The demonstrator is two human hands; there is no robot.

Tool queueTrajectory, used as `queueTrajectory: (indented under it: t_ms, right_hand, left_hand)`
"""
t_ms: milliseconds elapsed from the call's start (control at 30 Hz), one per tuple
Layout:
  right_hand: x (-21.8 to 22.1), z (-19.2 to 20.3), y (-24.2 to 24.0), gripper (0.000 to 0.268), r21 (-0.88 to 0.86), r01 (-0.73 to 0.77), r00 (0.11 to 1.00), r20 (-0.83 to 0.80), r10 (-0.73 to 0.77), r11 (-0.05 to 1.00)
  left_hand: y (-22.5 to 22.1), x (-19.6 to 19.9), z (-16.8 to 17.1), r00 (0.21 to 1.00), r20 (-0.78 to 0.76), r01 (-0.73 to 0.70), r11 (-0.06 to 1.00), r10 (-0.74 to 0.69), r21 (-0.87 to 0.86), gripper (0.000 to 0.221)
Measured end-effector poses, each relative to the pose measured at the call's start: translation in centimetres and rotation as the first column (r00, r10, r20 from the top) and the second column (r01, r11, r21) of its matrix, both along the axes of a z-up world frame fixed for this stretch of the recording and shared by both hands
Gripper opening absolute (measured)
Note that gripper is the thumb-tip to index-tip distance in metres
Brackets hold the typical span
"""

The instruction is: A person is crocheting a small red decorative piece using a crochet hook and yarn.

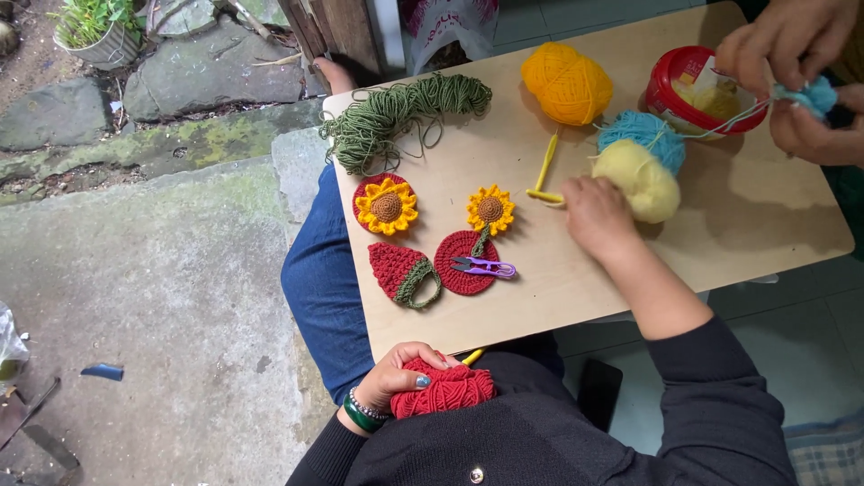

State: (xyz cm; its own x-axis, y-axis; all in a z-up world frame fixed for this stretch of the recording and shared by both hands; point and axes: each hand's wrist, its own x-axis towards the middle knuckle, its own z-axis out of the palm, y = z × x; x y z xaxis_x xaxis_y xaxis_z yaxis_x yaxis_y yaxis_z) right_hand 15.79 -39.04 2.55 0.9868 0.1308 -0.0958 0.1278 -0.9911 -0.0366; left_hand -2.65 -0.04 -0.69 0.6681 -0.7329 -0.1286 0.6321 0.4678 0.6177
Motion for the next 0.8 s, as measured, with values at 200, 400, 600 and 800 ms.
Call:
queueTrajectory:
  t_ms: [200, 400, 600, 800]
  right_hand:
    - [4.2, -0.6, -4.1, 0.023, -0.016, 0.021, 0.994, 0.104, -0.02, 1.0]
    - [2.6, 3.1, -4.5, 0.037, 0.45, 0.04, 0.978, 0.164, -0.127, 0.892]
    - [-7.0, 7.2, -7.2, 0.026, 0.417, 0.294, 0.934, 0.064, -0.351, 0.86]
    - [-8.3, 1.4, -8.0, 0.037, 0.293, 0.318, 0.948, -0.116, -0.297, 0.902]
  left_hand:
    - [-0.3, -0.2, 0.6, 1.0, -0.016, -0.005, 1.0, 0.005, -0.002, 0.027]
    - [0.0, 0.0, 0.9, 1.0, -0.016, -0.014, 1.0, 0.014, -0.028, 0.026]
    - [0.1, -0.3, -0.4, 1.0, 0.019, -0.01, 0.997, 0.012, -0.075, 0.028]
    - [-0.8, 0.2, 0.5, 0.998, 0.058, 0.019, 0.998, -0.015, -0.059, 0.026]
